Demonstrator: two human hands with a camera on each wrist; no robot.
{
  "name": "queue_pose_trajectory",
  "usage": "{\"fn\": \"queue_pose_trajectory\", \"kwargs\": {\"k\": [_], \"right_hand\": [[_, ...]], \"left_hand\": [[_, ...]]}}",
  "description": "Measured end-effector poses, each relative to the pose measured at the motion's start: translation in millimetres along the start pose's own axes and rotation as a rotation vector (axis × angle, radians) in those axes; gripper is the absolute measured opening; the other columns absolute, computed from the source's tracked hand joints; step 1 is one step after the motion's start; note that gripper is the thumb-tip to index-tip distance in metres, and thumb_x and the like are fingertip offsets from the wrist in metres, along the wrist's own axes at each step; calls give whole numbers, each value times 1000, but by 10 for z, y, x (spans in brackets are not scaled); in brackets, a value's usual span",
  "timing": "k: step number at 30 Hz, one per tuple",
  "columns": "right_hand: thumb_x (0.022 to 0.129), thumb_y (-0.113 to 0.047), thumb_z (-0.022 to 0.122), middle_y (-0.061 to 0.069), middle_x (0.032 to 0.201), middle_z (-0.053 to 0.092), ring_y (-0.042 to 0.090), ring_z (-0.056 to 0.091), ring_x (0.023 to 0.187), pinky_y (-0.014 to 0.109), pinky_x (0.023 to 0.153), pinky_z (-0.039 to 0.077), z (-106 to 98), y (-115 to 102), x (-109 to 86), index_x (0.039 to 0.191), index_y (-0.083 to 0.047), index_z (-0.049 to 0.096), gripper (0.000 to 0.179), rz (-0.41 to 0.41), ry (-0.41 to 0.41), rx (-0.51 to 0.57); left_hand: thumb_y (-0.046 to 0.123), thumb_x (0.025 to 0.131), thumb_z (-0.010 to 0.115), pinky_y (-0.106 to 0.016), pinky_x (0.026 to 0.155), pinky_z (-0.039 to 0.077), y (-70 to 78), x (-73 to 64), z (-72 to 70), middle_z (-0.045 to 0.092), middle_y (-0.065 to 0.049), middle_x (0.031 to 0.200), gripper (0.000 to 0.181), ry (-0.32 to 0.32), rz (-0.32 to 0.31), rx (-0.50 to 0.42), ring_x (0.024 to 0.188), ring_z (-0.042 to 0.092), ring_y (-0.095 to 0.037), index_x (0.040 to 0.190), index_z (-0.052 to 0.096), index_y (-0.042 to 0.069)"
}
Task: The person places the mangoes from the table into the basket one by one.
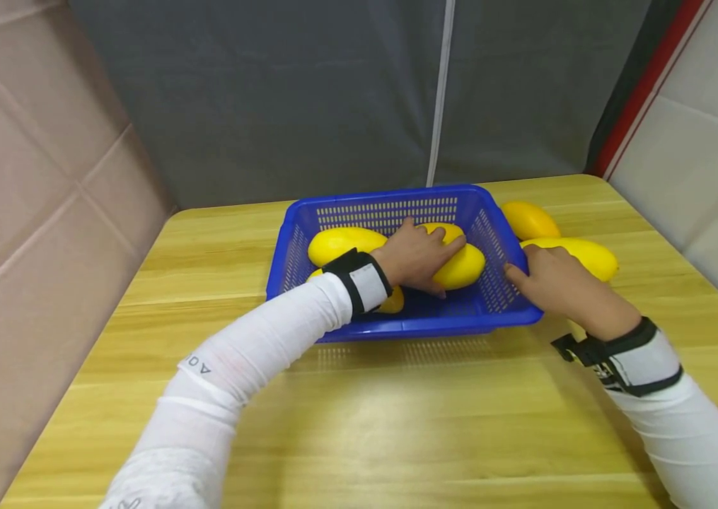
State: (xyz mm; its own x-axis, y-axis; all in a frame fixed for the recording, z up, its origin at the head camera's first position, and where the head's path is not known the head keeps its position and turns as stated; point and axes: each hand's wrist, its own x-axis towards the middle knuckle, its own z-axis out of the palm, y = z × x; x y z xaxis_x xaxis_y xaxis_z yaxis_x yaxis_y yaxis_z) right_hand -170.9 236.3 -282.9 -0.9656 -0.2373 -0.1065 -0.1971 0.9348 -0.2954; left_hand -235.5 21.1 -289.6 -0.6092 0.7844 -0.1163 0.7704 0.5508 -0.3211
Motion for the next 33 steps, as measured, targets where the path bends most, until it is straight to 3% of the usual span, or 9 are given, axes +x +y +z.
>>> {"fn": "queue_pose_trajectory", "kwargs": {"k": [4, 12, 23, 33], "right_hand": [[99, -26, 46, 15, 76, 60, 23, 59, 64, 40, 60, 51, 7, -6, 7, 112, 18, 49, 47, 2, -4, 8], [99, -26, 46, 14, 76, 60, 23, 58, 64, 39, 59, 51, 15, -11, 4, 112, 18, 49, 46, 4, -11, 14], [99, -26, 47, 14, 75, 60, 23, 58, 64, 40, 59, 51, 4, -7, 6, 111, 18, 50, 46, 0, -7, 12], [99, -27, 47, 15, 75, 59, 26, 58, 65, 42, 60, 51, 15, 3, 15, 109, 18, 50, 46, -3, 0, -1]], "left_hand": [[72, 76, 59, -49, 88, 43, 4, 6, 15, 54, -9, 129, 94, -20, -14, 1, 97, 61, -28, 148, 26, 22], [70, 77, 60, -52, 91, 40, 18, 27, 69, 53, -9, 130, 97, -70, -7, -37, 100, 59, -28, 151, 21, 22], [73, 76, 59, -49, 85, 44, 34, 44, 90, 51, -10, 131, 99, -72, 5, 2, 93, 60, -26, 151, 22, 20], [73, 74, 60, -46, 84, 47, 6, 21, 114, 46, -12, 131, 102, -77, 0, -37, 93, 58, -25, 151, 21, 19]]}}
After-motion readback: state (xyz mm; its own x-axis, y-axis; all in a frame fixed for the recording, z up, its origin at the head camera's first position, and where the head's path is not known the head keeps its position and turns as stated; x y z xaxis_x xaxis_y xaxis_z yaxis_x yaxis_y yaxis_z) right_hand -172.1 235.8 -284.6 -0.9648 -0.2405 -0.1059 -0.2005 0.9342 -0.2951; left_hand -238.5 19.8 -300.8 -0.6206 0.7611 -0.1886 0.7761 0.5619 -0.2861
